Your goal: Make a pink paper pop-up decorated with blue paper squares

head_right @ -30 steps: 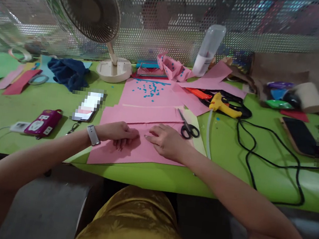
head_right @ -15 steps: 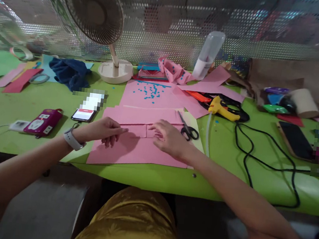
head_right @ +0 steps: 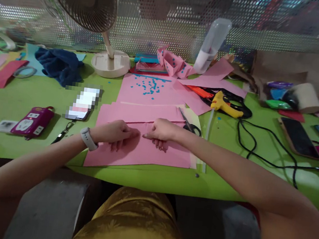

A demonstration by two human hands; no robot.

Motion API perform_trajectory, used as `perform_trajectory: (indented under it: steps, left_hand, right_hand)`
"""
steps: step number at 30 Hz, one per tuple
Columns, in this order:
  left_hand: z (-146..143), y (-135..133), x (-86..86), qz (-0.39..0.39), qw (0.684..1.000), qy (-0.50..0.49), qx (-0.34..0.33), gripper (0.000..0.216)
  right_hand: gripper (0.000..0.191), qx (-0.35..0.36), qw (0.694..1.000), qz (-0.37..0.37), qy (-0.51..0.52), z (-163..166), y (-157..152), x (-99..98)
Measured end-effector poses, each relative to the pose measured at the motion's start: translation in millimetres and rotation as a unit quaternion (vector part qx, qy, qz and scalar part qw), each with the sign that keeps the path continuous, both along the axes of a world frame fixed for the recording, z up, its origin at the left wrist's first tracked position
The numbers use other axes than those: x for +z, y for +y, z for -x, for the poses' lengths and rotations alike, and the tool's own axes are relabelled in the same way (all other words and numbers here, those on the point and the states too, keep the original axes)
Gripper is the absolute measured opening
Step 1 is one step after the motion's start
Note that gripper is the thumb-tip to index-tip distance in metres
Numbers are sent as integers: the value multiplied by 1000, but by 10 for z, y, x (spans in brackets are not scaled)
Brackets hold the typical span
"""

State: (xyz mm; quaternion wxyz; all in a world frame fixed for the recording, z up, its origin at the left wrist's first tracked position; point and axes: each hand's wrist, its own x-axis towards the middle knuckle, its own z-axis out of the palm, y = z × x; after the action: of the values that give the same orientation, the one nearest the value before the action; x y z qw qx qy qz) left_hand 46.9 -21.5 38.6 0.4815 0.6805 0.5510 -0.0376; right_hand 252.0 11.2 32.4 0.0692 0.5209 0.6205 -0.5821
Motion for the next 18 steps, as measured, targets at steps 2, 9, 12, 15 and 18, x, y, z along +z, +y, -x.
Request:
perform_trajectory:
  steps: [2,9,12,15,18]
  left_hand:
    - [5,22,1,9,1000,1,-6,63]
    - [19,15,-19,25,1000,-15,3,61]
    - [35,-25,-24,-19,999,-29,1,61]
    - [56,-13,-34,-206,977,-45,8,57]
    - [64,66,-72,-456,888,-51,-32,38]
  right_hand:
    - [40,-3,1000,26,10,-34,6,6]
    - [36,-8,1000,-20,8,-194,-57,61]
    - [35,8,964,-266,-13,-306,-145,82]
    - [28,105,828,-550,-8,-414,-245,28]
    - [23,236,700,-674,-12,-447,-312,-96]
